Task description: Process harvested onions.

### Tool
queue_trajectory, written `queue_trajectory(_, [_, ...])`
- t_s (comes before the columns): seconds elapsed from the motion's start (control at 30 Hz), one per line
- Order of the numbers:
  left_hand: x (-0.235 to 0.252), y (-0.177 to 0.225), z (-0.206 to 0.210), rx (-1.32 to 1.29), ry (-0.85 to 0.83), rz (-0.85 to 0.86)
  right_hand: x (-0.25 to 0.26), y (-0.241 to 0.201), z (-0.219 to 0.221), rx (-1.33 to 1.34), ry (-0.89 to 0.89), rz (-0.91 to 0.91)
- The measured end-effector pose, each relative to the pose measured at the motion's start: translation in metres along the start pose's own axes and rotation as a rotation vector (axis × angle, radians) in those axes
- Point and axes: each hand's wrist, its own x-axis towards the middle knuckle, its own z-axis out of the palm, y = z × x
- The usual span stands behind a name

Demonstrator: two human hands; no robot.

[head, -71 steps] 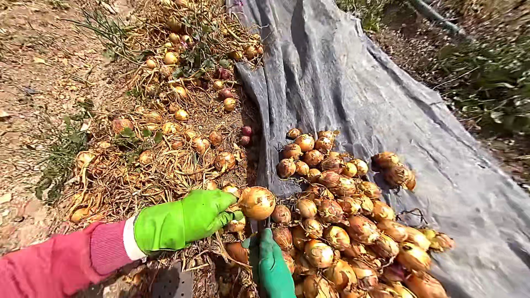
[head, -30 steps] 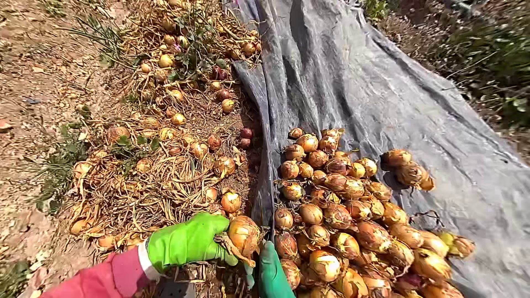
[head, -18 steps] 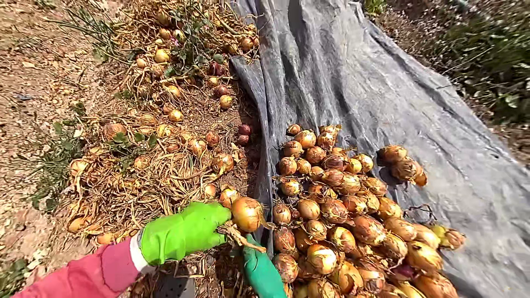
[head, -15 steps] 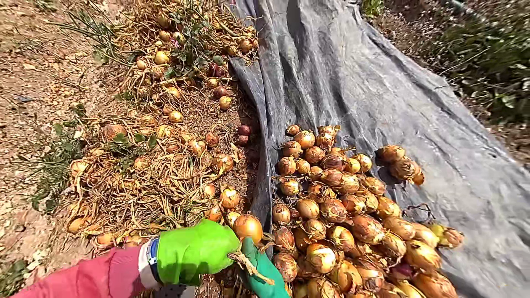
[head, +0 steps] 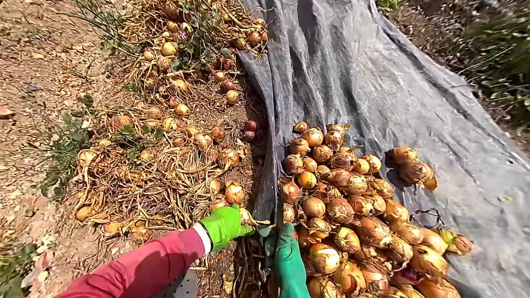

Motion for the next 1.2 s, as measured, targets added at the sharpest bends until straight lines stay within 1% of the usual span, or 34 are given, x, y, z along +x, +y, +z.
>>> queue_trajectory(0.07, [0.003,0.012,0.007,0.100,0.056,0.125,0.001,0.002,0.003,-0.015,0.009,0.011])
queue_trajectory(0.13, [0.012,0.015,0.023,0.199,0.140,0.353,0.004,0.005,0.002,-0.047,0.011,0.016])
queue_trajectory(0.17, [0.018,0.013,0.034,0.211,0.156,0.460,0.006,0.006,0.002,-0.062,0.013,0.013])
queue_trajectory(0.2, [0.021,0.010,0.045,0.192,0.147,0.532,0.008,0.007,0.001,-0.065,0.017,0.011])
queue_trajectory(0.23, [0.022,0.006,0.054,0.114,0.120,0.554,0.007,0.007,0.000,-0.056,0.032,0.011])
queue_trajectory(0.27, [0.022,0.002,0.062,0.001,0.117,0.561,0.007,0.006,-0.002,-0.049,0.045,0.012])
queue_trajectory(0.3, [0.022,-0.002,0.068,-0.133,0.125,0.523,0.007,0.005,-0.005,-0.053,0.059,0.006])
queue_trajectory(0.37, [0.020,-0.012,0.070,-0.433,0.143,0.361,0.008,0.004,-0.012,-0.037,0.085,-0.024])
queue_trajectory(0.4, [0.017,-0.018,0.065,-0.521,0.135,0.284,0.008,0.004,-0.016,-0.027,0.092,-0.038])
queue_trajectory(0.43, [0.012,-0.026,0.057,-0.540,0.102,0.255,0.009,0.004,-0.017,-0.015,0.104,-0.046])
queue_trajectory(0.5, [-0.005,-0.042,0.035,-0.593,0.042,0.259,0.012,0.006,-0.017,0.032,0.113,-0.052])
queue_trajectory(0.57, [-0.019,-0.049,0.016,-0.642,0.049,0.247,0.016,0.013,-0.015,0.057,0.066,-0.040])
queue_trajectory(0.6, [-0.025,-0.051,0.005,-0.594,0.085,0.256,0.018,0.018,-0.013,0.074,0.020,-0.025])
queue_trajectory(0.67, [-0.036,-0.054,-0.015,-0.406,0.147,0.321,0.019,0.030,-0.008,0.124,-0.155,-0.033])
queue_trajectory(0.7, [-0.044,-0.052,-0.027,-0.311,0.146,0.356,0.016,0.034,-0.004,0.136,-0.250,-0.049])
queue_trajectory(0.73, [-0.053,-0.049,-0.036,-0.220,0.133,0.400,0.012,0.034,0.002,0.133,-0.304,-0.076])
queue_trajectory(0.77, [-0.061,-0.046,-0.043,-0.136,0.116,0.448,0.007,0.032,0.009,0.119,-0.301,-0.107])
queue_trajectory(0.83, [-0.070,-0.045,-0.048,-0.008,0.102,0.546,-0.004,0.021,0.016,0.024,-0.196,-0.116])
queue_trajectory(0.9, [-0.071,-0.048,-0.054,0.102,0.070,0.551,-0.007,0.011,0.012,-0.142,-0.149,-0.072])
queue_trajectory(0.93, [-0.067,-0.053,-0.058,0.126,0.088,0.542,-0.005,0.008,0.008,-0.180,-0.158,-0.052])
queue_trajectory(1.0, [-0.065,-0.064,-0.066,0.097,0.167,0.545,-0.002,0.005,0.002,-0.164,-0.214,-0.051])
queue_trajectory(1.03, [-0.067,-0.067,-0.068,0.047,0.218,0.548,-0.002,0.006,0.003,-0.140,-0.212,-0.047])
queue_trajectory(1.1, [-0.076,-0.063,-0.065,-0.026,0.304,0.554,-0.001,0.011,0.008,-0.173,-0.214,-0.005])
queue_trajectory(1.13, [-0.083,-0.055,-0.063,0.016,0.283,0.553,-0.001,0.016,0.009,-0.233,-0.267,0.021])
queue_trajectory(1.17, [-0.092,-0.042,-0.063,0.108,0.206,0.552,-0.002,0.017,0.010,-0.320,-0.335,0.038])
queue_trajectory(1.2, [-0.101,-0.028,-0.063,0.183,0.079,0.546,-0.005,0.015,0.011,-0.400,-0.392,0.041])
